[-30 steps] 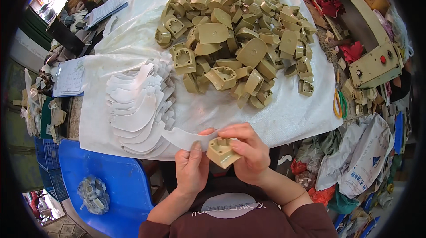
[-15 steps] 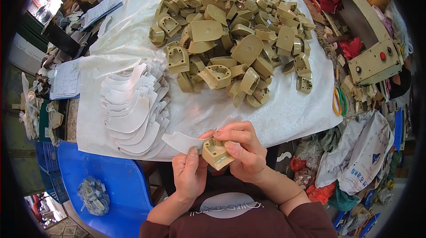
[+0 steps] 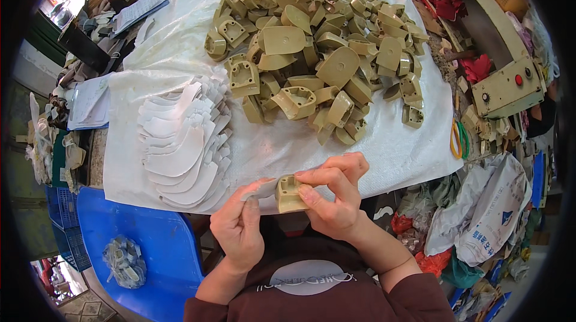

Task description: The person transfers small beige plastic components from a blue basin into a clear plastic bag and ties it shut. They then proceed to attach white adhesive pads to the underside of similar plastic components, peeling the backing and pressing them into place one by one.

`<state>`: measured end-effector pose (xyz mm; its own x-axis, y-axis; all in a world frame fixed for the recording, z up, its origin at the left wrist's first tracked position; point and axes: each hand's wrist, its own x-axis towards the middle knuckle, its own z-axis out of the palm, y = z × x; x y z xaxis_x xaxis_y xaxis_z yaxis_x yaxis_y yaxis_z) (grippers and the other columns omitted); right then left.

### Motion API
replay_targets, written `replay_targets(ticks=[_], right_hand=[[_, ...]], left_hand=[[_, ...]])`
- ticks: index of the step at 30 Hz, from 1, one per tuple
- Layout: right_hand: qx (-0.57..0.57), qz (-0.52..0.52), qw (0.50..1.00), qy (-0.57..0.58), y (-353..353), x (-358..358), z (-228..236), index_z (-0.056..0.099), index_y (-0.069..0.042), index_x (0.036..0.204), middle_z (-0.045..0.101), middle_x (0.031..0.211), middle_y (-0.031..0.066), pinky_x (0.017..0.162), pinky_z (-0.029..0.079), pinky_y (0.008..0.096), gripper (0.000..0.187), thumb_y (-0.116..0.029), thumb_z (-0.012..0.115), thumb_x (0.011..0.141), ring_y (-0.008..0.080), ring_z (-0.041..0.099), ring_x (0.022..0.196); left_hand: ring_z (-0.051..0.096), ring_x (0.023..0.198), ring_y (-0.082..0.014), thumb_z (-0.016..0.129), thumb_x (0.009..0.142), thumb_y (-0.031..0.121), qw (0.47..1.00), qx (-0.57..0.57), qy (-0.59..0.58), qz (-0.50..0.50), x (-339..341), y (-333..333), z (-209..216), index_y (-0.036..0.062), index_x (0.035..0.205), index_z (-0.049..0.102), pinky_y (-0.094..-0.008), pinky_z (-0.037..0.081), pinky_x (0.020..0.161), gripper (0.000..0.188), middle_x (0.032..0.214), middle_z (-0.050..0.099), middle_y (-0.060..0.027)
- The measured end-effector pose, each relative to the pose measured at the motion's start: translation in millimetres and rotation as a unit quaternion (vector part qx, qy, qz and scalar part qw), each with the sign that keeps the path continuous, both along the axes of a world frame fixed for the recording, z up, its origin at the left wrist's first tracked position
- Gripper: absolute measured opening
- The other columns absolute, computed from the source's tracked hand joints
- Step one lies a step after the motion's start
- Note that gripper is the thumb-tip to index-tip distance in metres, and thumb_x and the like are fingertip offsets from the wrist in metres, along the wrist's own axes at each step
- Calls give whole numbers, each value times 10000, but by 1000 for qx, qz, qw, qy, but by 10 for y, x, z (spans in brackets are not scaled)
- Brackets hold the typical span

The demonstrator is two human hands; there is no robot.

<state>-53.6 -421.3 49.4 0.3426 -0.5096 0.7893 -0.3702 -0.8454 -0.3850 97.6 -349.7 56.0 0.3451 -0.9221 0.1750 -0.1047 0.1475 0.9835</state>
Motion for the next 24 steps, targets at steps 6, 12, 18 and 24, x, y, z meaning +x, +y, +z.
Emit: replay_targets(ticks=[6, 12, 18, 24], right_hand=[[83, -27, 979, 186, 93, -80, 238, 593, -154, 949, 547, 873, -20, 787, 248, 462, 376, -75, 689, 595, 192, 492, 834], [112, -18, 973, 203, 122, -105, 268, 595, -135, 965, 516, 849, -14, 771, 249, 441, 395, -60, 685, 588, 201, 478, 825], [139, 66, 985, 78, -53, -156, 26, 593, -94, 997, 528, 846, 11, 768, 257, 411, 406, -5, 678, 610, 207, 493, 794], [227, 154, 962, 6, -47, -176, 60, 594, -79, 1009, 549, 830, 31, 768, 271, 382, 420, 29, 701, 618, 213, 512, 766]], left_hand=[[651, 852, -225, 521, 884, -51, 996, 1, -87, -14, -46, -10, 25, -84, 1023, 629, -292, 491, 769, 179, 951, 676, -186], [641, 817, -263, 573, 814, -94, 970, -104, -220, 12, -148, -34, -99, -69, 1044, 632, -298, 494, 734, 238, 946, 663, -196], [582, 765, -215, 628, 834, -20, 979, -100, -177, -6, -138, -34, -149, -18, 1068, 651, -296, 476, 688, 235, 903, 621, -125], [521, 699, -153, 693, 834, 115, 984, -154, -47, -75, 0, -124, -302, 38, 1069, 667, -271, 422, 614, 249, 808, 579, -41]])
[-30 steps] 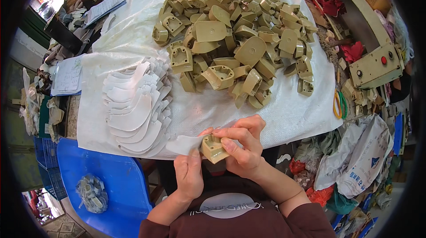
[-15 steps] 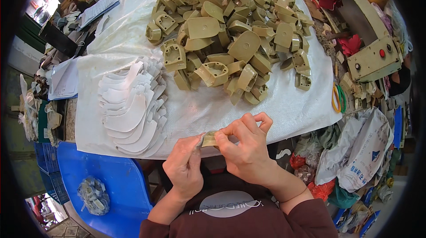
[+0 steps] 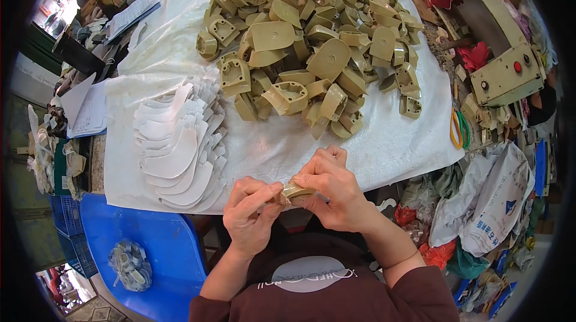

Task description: The person transfers small beige plastic components from a blue basin into a clear plastic bag and ties it shut. They then proceed to attach white adhesive pads to the underside of similar plastic components, peeling the backing and pressing them into place one by one.

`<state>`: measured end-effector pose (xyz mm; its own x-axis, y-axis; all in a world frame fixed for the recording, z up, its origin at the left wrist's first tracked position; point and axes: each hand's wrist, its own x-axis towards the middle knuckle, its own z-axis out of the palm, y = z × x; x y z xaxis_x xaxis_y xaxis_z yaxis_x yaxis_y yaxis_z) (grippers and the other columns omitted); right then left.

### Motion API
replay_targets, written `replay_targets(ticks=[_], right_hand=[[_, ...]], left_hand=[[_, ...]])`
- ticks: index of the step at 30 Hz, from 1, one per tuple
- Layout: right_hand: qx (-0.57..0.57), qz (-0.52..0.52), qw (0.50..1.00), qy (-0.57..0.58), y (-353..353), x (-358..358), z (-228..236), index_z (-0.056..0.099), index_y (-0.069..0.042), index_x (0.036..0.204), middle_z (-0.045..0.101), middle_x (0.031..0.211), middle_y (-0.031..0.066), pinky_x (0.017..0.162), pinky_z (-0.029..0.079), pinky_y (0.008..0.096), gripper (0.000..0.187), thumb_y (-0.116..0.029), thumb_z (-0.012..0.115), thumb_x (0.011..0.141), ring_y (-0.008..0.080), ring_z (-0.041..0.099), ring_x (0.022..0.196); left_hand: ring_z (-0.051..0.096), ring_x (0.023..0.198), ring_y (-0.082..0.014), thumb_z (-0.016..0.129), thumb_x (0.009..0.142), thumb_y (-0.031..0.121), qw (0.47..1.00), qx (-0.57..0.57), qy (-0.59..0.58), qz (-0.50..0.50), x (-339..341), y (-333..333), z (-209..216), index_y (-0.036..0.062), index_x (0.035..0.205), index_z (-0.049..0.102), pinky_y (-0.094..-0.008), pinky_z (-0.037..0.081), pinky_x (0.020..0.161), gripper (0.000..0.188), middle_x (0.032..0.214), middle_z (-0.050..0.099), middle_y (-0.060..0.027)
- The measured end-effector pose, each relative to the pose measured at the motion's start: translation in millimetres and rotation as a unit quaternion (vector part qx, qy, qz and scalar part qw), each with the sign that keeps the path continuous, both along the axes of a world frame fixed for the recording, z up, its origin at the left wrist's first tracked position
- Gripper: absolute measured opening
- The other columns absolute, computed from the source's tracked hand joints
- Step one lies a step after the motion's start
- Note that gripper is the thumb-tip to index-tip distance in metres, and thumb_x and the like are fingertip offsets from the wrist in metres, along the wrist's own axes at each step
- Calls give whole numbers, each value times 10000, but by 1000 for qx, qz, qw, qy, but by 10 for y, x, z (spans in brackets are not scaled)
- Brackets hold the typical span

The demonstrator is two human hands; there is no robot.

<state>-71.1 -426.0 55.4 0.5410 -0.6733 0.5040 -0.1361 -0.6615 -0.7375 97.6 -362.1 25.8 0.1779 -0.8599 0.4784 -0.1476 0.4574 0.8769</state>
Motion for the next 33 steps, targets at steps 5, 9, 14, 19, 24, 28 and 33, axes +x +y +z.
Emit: replay_targets(ticks=[5, 9, 14, 19, 24, 28, 33], right_hand=[[18, 35, 998, 41, 0, -7, 29, 601, -62, 971, 541, 822, 39, 792, 284, 394, 335, -20, 711, 657, 216, 518, 793], [31, 40, 997, 58, 33, 7, 17, 602, -58, 953, 530, 810, 34, 808, 290, 407, 305, -41, 711, 669, 217, 516, 802], [13, 85, 994, 71, 54, 43, 19, 601, -67, 946, 555, 845, 12, 814, 294, 397, 303, -56, 718, 667, 203, 512, 803], [-93, -2, 995, 22, 35, 18, -81, 619, -107, 949, 608, 975, -3, 813, 309, 401, 284, -138, 730, 689, 193, 512, 862], [-76, -42, 996, 33, 171, 61, 238, 624, -124, 976, 596, 1095, 67, 867, 338, 419, 274, -243, 730, 753, 230, 518, 931], [88, -48, 994, -44, 299, -20, 47, 588, -93, 1113, 578, 1084, 146, 826, 419, 374, 334, -225, 699, 827, 267, 543, 910], [505, -35, 814, -284, 450, 31, -208, 456, 10, 1176, 609, 1037, 143, 882, 491, 334, 302, -224, 486, 988, 197, 607, 1005]], left_hand=[[477, 586, -158, 701, 806, 59, 996, -19, -82, 10, -17, -37, 96, 12, 948, 649, -269, 394, 527, 158, 688, 541, -48], [449, 537, -167, 708, 764, 15, 991, -20, -128, 38, -41, -11, 93, 22, 875, 630, -267, 364, 480, 136, 617, 491, -51], [449, 546, -174, 741, 673, -14, 993, -35, -104, 43, -27, 26, 20, 35, 868, 646, -278, 369, 492, 223, 605, 467, -38], [489, 672, -203, 764, 597, -32, 978, -109, -157, 78, -17, -7, 110, 71, 846, 676, -302, 417, 608, 284, 735, 523, -10], [484, 677, -213, 739, 578, -70, 973, -117, -168, 108, 186, 6, 68, 96, 855, 654, -310, 408, 607, 335, 722, 496, -9], [471, 672, -213, 740, 602, -64, 975, -103, -156, 121, 234, 39, 148, 112, 822, 617, -328, 420, 671, 307, 732, 483, -17], [614, 802, -266, 722, 617, -99, 996, -77, -55, 4, 34, 76, 192, 83, 829, 589, -386, 455, 809, 309, 866, 584, -75]])
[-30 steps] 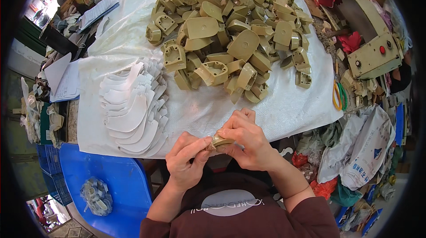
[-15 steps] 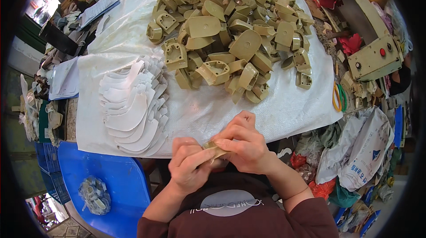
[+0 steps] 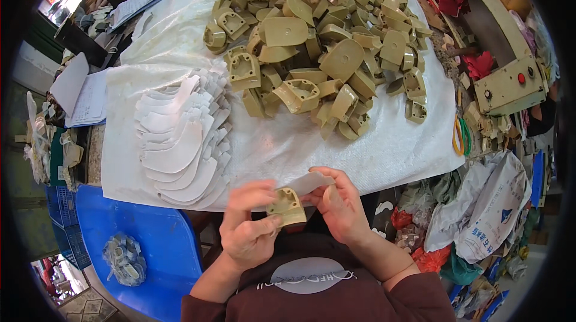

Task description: The person transfers small beige plastic components from a blue basin into a clear plastic bag and ties it shut. They then proceed to attach white adhesive pads to the underside of similar plastic components, peeling the backing and pressing them into place one by one.

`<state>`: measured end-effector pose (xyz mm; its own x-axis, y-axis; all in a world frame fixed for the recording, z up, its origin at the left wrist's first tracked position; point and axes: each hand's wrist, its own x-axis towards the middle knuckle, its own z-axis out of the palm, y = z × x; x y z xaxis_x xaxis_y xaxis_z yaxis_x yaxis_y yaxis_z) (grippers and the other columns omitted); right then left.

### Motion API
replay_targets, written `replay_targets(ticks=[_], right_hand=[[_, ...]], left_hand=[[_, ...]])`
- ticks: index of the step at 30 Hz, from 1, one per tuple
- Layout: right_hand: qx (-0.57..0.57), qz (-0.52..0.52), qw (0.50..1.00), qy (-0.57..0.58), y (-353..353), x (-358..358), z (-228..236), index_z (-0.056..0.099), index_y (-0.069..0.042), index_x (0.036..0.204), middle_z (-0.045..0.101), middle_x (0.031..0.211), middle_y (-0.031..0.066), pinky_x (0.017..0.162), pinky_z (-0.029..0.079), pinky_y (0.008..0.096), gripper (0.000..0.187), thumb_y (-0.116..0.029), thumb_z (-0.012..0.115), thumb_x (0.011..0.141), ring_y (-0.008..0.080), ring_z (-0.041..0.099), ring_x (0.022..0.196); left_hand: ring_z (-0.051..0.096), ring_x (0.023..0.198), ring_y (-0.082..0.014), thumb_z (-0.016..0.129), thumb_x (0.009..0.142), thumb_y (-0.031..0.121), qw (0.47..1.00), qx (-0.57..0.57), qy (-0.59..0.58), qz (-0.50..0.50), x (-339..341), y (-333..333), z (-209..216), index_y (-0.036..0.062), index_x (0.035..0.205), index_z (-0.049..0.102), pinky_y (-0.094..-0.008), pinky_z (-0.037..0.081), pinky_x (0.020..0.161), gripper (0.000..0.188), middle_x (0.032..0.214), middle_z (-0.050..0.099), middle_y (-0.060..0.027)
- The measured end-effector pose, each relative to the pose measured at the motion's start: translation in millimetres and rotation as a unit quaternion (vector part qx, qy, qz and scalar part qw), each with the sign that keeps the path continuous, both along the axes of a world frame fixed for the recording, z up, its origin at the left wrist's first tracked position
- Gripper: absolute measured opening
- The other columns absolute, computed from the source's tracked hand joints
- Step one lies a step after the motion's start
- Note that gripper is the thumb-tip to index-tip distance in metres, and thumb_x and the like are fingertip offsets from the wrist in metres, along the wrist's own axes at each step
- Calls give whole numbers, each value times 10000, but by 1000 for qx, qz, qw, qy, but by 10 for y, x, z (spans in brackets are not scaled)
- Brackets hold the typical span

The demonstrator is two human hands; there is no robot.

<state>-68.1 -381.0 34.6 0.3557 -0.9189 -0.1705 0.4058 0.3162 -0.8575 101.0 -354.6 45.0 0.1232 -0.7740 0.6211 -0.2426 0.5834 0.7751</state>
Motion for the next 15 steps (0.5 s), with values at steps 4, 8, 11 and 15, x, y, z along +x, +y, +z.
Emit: replay_targets(ticks=[4, 8, 11, 15], right_hand=[[13, 7, 999, -34, -22, -23, 64, 468, 20, 1139, 609, 1136, 198, 852, 502, 312, 271, -215, 412, 1016, 197, 619, 987], [31, 14, 999, -32, 13, -42, 96, 497, 26, 1084, 587, 1217, 204, 824, 501, 282, 251, -196, 399, 1020, 177, 611, 992], [23, 21, 999, 18, 37, -22, 144, 507, 18, 1087, 557, 1233, 257, 892, 488, 362, 246, -185, 387, 1018, 262, 592, 1068], [-93, 15, 992, 83, 53, 40, 99, 527, 52, 1117, 595, 1240, 155, 785, 480, 227, 293, -192, 396, 1021, 100, 588, 921]], left_hand=[[662, 829, -261, 673, 632, -91, 991, -37, -125, -24, 10, 21, -43, 61, 808, 559, -340, 410, 714, 259, 947, 624, -109], [648, 781, -228, 668, 628, -32, 966, -67, -245, 54, -81, -6, -37, 68, 789, 549, -297, 342, 629, 223, 930, 609, -94], [626, 742, -215, 672, 632, -3, 947, -64, -304, 82, -138, -18, 0, 67, 775, 539, -306, 350, 636, 208, 921, 591, -86], [610, 731, -217, 663, 654, 24, 924, -34, -366, 103, -195, 6, 93, 66, 768, 532, -311, 348, 619, 179, 911, 578, -92]])
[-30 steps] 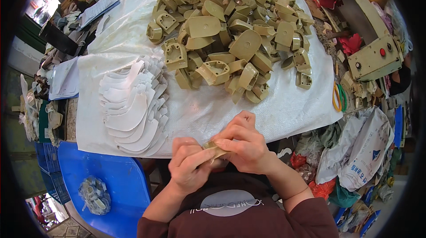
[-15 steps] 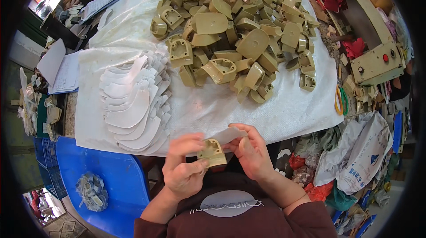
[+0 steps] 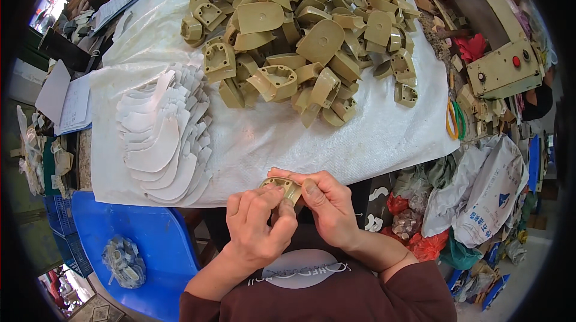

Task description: The person transfers small beige plastic components from a blue basin into a clear plastic bag and ties it shut. They then proceed to attach white adhesive pads to the underside of similar plastic components, peeling the backing and pressing them into place one by one.

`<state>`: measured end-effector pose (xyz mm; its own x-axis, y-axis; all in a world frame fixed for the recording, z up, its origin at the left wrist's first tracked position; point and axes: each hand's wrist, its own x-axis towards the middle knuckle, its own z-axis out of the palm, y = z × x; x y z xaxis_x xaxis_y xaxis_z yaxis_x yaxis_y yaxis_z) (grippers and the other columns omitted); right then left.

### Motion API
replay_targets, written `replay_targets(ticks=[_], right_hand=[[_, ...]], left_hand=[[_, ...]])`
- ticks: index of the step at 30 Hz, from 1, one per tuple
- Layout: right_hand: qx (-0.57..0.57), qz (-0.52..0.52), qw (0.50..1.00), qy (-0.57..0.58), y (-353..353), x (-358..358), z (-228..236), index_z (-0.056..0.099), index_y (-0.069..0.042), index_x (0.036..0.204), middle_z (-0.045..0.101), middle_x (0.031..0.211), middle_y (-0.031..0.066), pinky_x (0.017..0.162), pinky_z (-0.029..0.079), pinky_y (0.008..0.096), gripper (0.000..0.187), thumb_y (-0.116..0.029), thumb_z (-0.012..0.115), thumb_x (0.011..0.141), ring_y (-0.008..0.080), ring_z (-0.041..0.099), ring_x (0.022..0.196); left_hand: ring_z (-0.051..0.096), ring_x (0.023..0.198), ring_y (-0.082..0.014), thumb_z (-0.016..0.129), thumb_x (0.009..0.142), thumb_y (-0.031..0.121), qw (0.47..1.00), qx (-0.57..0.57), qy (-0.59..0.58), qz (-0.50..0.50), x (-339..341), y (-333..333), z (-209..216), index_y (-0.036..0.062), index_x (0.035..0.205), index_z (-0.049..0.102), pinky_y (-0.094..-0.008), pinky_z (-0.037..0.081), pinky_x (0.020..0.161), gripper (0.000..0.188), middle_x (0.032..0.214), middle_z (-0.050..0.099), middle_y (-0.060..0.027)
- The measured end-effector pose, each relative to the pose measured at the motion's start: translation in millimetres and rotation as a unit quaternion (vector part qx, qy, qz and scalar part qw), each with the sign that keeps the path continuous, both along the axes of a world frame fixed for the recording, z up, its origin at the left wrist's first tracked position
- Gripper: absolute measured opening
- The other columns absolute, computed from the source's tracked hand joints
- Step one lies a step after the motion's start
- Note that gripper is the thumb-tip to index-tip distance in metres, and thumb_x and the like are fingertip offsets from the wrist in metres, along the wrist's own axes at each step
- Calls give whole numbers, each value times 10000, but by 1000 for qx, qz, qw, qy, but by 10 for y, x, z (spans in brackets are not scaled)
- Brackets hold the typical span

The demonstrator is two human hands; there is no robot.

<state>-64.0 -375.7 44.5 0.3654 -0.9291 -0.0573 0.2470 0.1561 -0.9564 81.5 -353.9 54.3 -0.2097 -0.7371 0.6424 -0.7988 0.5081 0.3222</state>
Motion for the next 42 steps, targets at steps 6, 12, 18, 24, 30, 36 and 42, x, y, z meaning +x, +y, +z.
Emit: replay_targets(ticks=[6, 12, 18, 24, 30, 36, 42], right_hand=[[-61, 45, 996, 56, -114, -74, 29, 516, 39, 1218, 604, 1214, 152, 857, 467, 262, 375, -258, 460, 996, 138, 596, 976], [-14, 221, 975, 25, -520, -318, -66, 538, 20, 1205, 600, 1190, 136, 951, 454, 333, 426, -130, 695, 838, 206, 596, 1067], [-147, 286, 937, 136, -618, -354, 69, 533, 14, 1187, 661, 1041, 142, 853, 509, 311, 481, -156, 743, 788, 196, 656, 931], [-37, 247, 957, 146, -525, -247, 25, 479, -2, 1277, 683, 996, 116, 799, 520, 293, 441, -159, 619, 890, 167, 659, 876], [-167, 112, 979, -16, -450, -243, -170, 523, -54, 1234, 589, 1170, 118, 815, 456, 345, 357, -104, 595, 887, 235, 551, 993], [-410, -16, 897, 165, -364, -66, -69, 568, -77, 999, 558, 1022, 71, 859, 373, 399, 239, -34, 655, 780, 279, 464, 943], [-334, 6, 932, 141, -361, -47, -52, 560, -83, 923, 564, 978, 62, 837, 356, 395, 144, -91, 644, 806, 282, 463, 923]], left_hand=[[612, 764, -240, 675, 633, -31, 997, 33, 67, -18, 76, -54, -57, 53, 800, 532, -327, 389, 606, 235, 920, 596, -110], [638, 863, -296, 668, 664, -146, 923, 72, 330, -184, 108, -40, -183, 30, 796, 488, -340, 511, 729, 284, 926, 633, -144], [639, 857, -308, 659, 668, -122, 951, 104, 203, -207, 174, -49, -103, 20, 810, 464, -371, 533, 708, 280, 917, 618, -153], [630, 844, -281, 654, 742, -124, 950, 120, 243, -153, 110, -41, -161, 21, 872, 493, -348, 530, 723, 253, 934, 614, -163], [636, 852, -231, 681, 707, -148, 853, 169, 485, -90, -13, -14, -182, 0, 897, 570, -291, 514, 727, 265, 975, 654, -169], [640, 880, -201, 664, 741, -142, 835, 197, 505, -91, -22, -10, -177, -7, 904, 586, -288, 519, 746, 226, 986, 658, -160], [643, 871, -200, 700, 761, -77, 839, 237, 486, -50, -20, 22, -146, 3, 911, 597, -314, 517, 780, 198, 979, 660, -167]])
